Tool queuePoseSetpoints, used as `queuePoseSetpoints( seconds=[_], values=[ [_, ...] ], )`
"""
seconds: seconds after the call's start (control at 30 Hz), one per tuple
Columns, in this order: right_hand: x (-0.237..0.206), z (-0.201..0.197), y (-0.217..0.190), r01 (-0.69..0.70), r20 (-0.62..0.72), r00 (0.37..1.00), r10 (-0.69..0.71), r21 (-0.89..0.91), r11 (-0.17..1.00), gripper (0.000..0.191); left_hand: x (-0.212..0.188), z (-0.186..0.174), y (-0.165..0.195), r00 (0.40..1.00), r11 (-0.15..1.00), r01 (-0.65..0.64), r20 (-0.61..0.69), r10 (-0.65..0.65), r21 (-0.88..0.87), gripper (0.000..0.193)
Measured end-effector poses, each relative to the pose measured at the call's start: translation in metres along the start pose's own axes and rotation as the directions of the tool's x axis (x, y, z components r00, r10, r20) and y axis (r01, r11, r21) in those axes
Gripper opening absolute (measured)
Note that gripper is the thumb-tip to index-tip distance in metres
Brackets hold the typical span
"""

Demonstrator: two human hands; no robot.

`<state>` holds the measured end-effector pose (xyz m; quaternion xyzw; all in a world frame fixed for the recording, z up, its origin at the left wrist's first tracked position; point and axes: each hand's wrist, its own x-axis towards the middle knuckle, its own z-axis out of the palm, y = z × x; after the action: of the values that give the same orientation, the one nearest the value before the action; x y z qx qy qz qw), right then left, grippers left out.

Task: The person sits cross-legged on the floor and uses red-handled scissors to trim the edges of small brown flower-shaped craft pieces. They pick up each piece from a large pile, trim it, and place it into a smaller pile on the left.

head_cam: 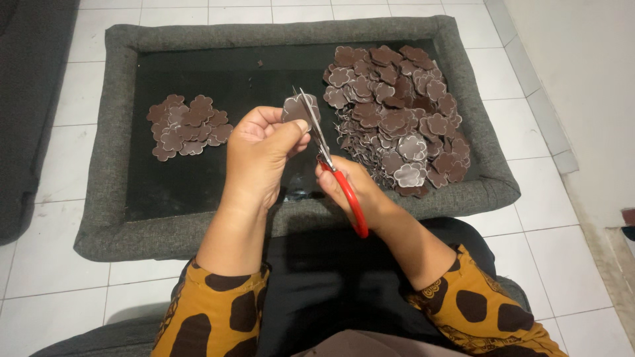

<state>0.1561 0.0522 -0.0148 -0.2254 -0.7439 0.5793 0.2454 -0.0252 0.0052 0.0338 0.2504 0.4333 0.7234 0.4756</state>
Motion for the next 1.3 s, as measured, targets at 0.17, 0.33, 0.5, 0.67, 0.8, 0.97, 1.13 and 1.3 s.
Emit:
queuePoseSetpoints(
  seconds=[0.17, 0.33, 0.5, 0.67, 0.8, 0.97, 1.13, 1.3],
  values=[
    [0.0000, 0.0015, -0.0018, 0.002, -0.010, 1.000, -0.002, 0.012, 1.000, 0.033, -0.0014, 0.0008, 0.0021, 1.000, 1.000, 0.006, 0.003, -0.006, -0.013, 0.017],
    [-0.0010, 0.0024, -0.0003, -0.005, -0.018, 1.000, 0.006, 0.012, 1.000, 0.032, -0.0010, 0.0002, 0.0010, 1.000, 1.000, 0.012, 0.007, -0.011, -0.029, 0.017],
    [0.0012, 0.0016, 0.0030, -0.008, -0.003, 1.000, 0.008, 0.005, 1.000, 0.033, 0.0011, -0.0022, -0.0002, 1.000, 1.000, 0.027, 0.010, -0.027, -0.010, 0.016],
    [0.0007, -0.0053, 0.0024, 0.083, 0.037, 0.996, -0.080, -0.072, 0.994, 0.035, 0.0021, -0.0022, -0.0020, 0.998, 0.997, 0.045, 0.046, -0.047, 0.056, 0.018],
    [0.0004, -0.0040, 0.0016, 0.021, 0.050, 0.999, -0.022, 0.012, 1.000, 0.037, 0.0009, -0.0029, -0.0017, 0.996, 0.998, 0.053, 0.065, -0.056, 0.040, 0.017],
    [0.0011, -0.0048, -0.0010, 0.015, 0.045, 0.999, -0.015, 0.008, 1.000, 0.037, 0.0001, -0.0032, -0.0002, 0.996, 0.998, 0.054, 0.072, -0.055, 0.012, 0.017],
    [-0.0001, -0.0038, -0.0034, -0.044, 0.035, 0.998, 0.043, 0.041, 0.998, 0.038, -0.0002, -0.0018, 0.0004, 0.996, 0.997, 0.072, 0.047, -0.073, 0.024, 0.017],
    [-0.0001, -0.0045, 0.0000, -0.044, 0.032, 0.999, 0.044, 0.020, 0.999, 0.037, -0.0003, -0.0016, 0.0006, 0.997, 0.998, 0.049, 0.052, -0.051, 0.025, 0.018]
  ],
)
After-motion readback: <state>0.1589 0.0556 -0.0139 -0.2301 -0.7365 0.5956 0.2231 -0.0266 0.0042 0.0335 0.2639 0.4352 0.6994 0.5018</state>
